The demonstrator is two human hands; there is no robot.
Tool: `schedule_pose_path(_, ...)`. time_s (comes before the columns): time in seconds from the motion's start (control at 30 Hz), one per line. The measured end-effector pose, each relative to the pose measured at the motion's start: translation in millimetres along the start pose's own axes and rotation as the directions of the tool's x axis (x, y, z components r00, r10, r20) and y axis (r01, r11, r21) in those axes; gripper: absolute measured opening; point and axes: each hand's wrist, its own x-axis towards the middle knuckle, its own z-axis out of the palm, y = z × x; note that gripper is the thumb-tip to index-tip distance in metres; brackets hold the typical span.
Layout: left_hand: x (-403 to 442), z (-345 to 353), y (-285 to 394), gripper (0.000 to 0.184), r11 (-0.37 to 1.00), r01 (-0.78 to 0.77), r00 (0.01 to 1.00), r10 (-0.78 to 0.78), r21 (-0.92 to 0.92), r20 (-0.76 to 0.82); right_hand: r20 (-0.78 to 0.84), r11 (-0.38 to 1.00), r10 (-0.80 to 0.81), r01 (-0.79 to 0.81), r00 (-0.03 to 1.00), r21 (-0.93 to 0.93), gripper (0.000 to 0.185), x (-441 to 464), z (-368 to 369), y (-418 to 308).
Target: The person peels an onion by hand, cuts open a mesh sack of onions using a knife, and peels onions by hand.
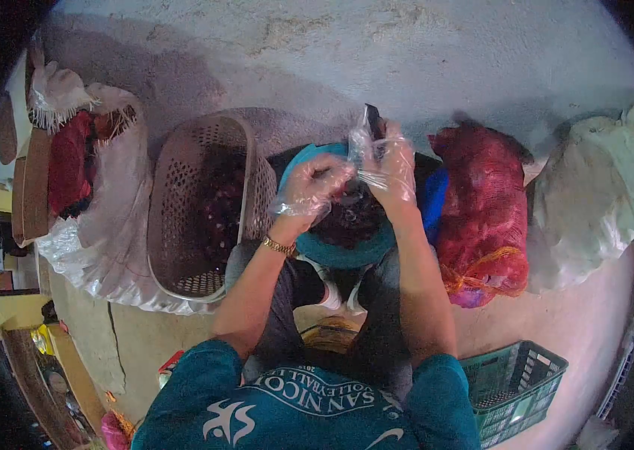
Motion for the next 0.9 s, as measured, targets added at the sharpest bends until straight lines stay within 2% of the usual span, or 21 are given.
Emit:
schedule_pose_path(0.03,0,0,0,0.012,1.000,0.001,1.000,-0.001,-0.001,-0.001,-0.025,1.000,0.001,-0.001,1.000,-0.010,0.038,0,1,2)
schedule_pose_path(0.1,0,0,3,0.010,0.983,-0.149,0.989,0.147,0.103,0.029,-0.020,0.999,0.034,-0.034,0.999,-0.040,0.031,0,0,0)
schedule_pose_path(0.17,-3,3,6,0.009,0.985,-0.154,0.986,0.148,0.083,0.070,-0.019,0.995,0.064,-0.065,0.998,-0.070,0.026,0,2,1)
schedule_pose_path(0.23,-4,6,6,0.008,0.986,-0.157,0.982,0.149,0.063,0.113,-0.078,0.982,0.111,-0.097,0.991,0.164,0.027,2,8,8)
schedule_pose_path(0.33,-4,10,5,0.008,0.995,-0.102,0.987,0.104,-0.020,0.126,-0.026,0.956,0.171,-0.159,0.985,0.248,0.036,3,11,7)
schedule_pose_path(0.37,-4,9,6,0.007,0.997,-0.038,0.989,0.047,-0.069,0.137,-0.026,0.956,0.171,-0.160,0.985,0.245,0.036,2,12,5)
schedule_pose_path(0.4,-4,8,7,0.007,0.993,0.026,0.989,-0.009,-0.116,0.150,-0.059,0.962,0.118,-0.099,0.991,0.253,0.036,1,10,-4)
schedule_pose_path(0.47,-4,6,5,0.007,0.989,0.032,0.989,-0.011,-0.142,0.147,-0.091,0.964,0.064,-0.038,0.994,0.263,0.036,0,7,-13)
schedule_pose_path(0.57,-3,0,8,0.007,0.984,0.064,0.988,-0.038,-0.169,0.151,-0.042,0.981,0.116,-0.108,0.992,0.161,0.036,2,4,-13)
schedule_pose_path(0.63,-2,-2,10,0.008,0.981,0.087,0.986,-0.061,-0.172,0.152,0.186,0.872,0.278,-0.329,0.942,0.362,0.037,6,9,5)
schedule_pose_path(0.67,-1,-1,10,0.008,0.984,0.059,0.986,-0.031,-0.169,0.165,0.188,0.872,0.278,-0.330,0.942,0.361,0.037,2,14,14)
schedule_pose_path(0.73,-2,1,11,0.008,0.985,0.031,0.984,-0.001,-0.167,0.176,0.194,0.703,0.376,-0.415,0.906,0.577,0.032,-4,20,20)
schedule_pose_path(0.83,-4,3,13,0.008,0.973,0.085,0.974,-0.035,-0.215,0.224,0.144,0.657,0.345,-0.348,0.928,0.669,0.025,-5,17,0)
schedule_pose_path(0.9,-4,3,14,0.006,0.984,0.074,0.973,-0.037,-0.160,0.227,0.162,0.689,0.341,-0.363,0.926,0.627,0.024,0,14,-12)
